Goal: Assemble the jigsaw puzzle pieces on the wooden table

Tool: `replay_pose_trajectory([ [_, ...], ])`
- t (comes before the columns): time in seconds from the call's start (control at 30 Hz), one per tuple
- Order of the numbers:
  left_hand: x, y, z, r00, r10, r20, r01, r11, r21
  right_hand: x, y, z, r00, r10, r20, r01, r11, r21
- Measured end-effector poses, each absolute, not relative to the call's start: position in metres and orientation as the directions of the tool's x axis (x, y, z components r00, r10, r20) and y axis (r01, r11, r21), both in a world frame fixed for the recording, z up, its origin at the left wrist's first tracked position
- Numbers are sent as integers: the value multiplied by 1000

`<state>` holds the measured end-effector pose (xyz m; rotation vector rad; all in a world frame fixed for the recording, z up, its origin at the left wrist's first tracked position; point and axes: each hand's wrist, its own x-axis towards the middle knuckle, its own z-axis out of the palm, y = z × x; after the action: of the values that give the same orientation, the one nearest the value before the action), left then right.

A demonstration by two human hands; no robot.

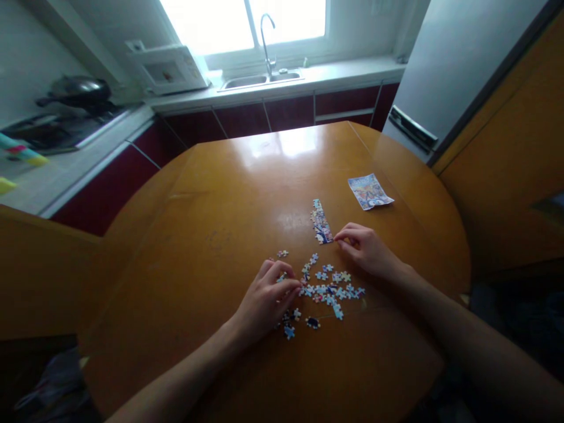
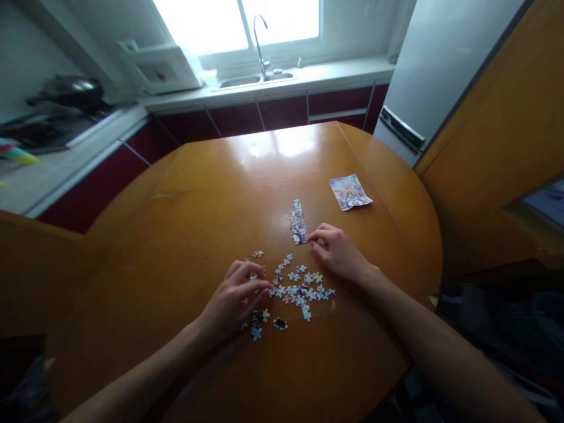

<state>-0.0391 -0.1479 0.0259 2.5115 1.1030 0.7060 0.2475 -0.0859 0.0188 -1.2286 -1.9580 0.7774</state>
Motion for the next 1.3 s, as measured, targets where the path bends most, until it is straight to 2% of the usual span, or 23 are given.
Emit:
replay_pose_trajectory([
  [0.17, -37, -154, 31, 653, 710, 263, 571, -690, 444, 244, -90, 24, -341, 910, 237, 499, 389, -774],
  [0.33, -30, -164, 35, 813, 557, 170, 469, -799, 377, 242, -92, 24, -362, 902, 234, 486, 397, -779],
  [0.43, -27, -166, 34, 843, 514, 159, 444, -831, 335, 242, -93, 23, -365, 902, 233, 483, 397, -780],
  [0.8, -29, -164, 32, 852, 499, 156, 443, -847, 293, 242, -90, 21, -348, 906, 241, 494, 396, -775],
  [1.0, -30, -162, 30, 866, 481, 134, 416, -844, 339, 243, -90, 21, -339, 909, 244, 485, 391, -782],
  [1.3, -23, -162, 28, 789, 596, 150, 512, -773, 375, 244, -91, 22, -346, 907, 240, 487, 393, -780],
])
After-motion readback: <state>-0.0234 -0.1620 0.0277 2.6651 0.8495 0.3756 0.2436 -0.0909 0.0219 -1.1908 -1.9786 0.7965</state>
